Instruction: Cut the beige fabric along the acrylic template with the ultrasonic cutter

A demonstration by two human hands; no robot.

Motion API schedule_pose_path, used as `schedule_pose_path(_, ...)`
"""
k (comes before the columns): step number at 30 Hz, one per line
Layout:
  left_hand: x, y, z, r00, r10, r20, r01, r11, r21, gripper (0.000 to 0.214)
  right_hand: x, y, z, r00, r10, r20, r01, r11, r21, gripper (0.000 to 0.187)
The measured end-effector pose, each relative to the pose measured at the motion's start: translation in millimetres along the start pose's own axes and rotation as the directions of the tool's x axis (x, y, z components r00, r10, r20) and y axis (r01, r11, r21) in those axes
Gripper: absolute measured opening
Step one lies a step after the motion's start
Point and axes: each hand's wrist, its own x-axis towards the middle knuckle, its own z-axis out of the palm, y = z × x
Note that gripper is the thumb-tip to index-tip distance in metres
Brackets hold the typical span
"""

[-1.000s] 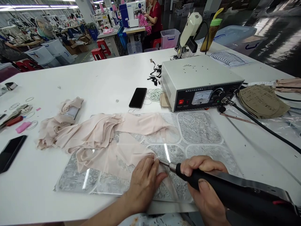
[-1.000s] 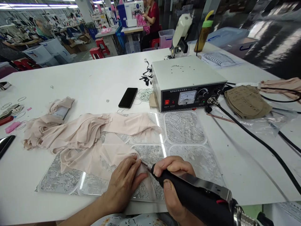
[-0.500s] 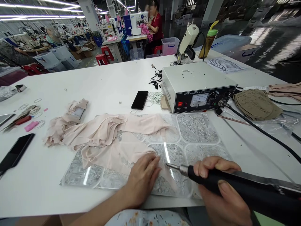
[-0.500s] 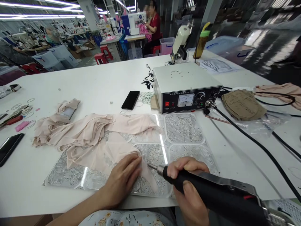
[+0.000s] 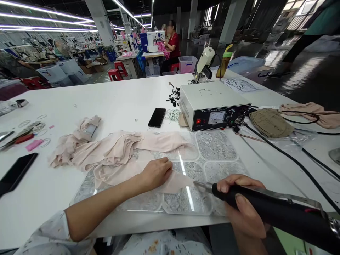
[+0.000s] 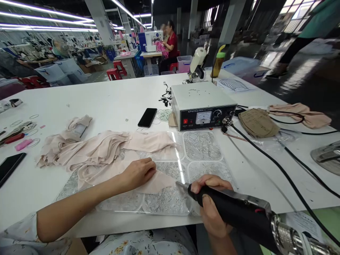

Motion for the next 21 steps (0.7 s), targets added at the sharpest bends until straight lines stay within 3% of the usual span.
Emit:
schedule_pose_path(3, 4.2, -1.0, -3.9, 0.993, -0.113, 0.027, 0.114, 0.993, -0.027, 0.021, 4.3, 0.1, -1.7, 0.994, -0.084, -0.069, 0.081, 0.996, -0.039, 0.014)
schedule_pose_path(5, 3.0, -3.2, -9.0, 0.991, -0.123, 0.056, 0.127, 0.990, -0.058, 0.021, 2.6, -1.9, -1.4, 0.992, -0.084, -0.095, 0.081, 0.996, -0.038, 0.015)
schedule_pose_path(10, -8.8, -9.9, -19.0, 0.991, -0.056, 0.120, 0.069, 0.992, -0.103, 0.017, -3.5, 0.5, 2.9, 0.992, -0.057, -0.111, 0.057, 0.998, -0.006, 0.016)
schedule_pose_path(15, -19.4, -11.8, -19.0, 0.965, 0.111, 0.237, -0.068, 0.981, -0.183, 0.019, 4.7, 11.1, 10.1, 0.981, -0.091, -0.171, 0.084, 0.995, -0.044, 0.016)
schedule_pose_path(21, -8.7, -9.4, -14.2, 0.970, 0.227, 0.092, -0.210, 0.963, -0.169, 0.025, 5.7, 7.8, 8.5, 0.959, -0.122, -0.257, 0.108, 0.992, -0.070, 0.019)
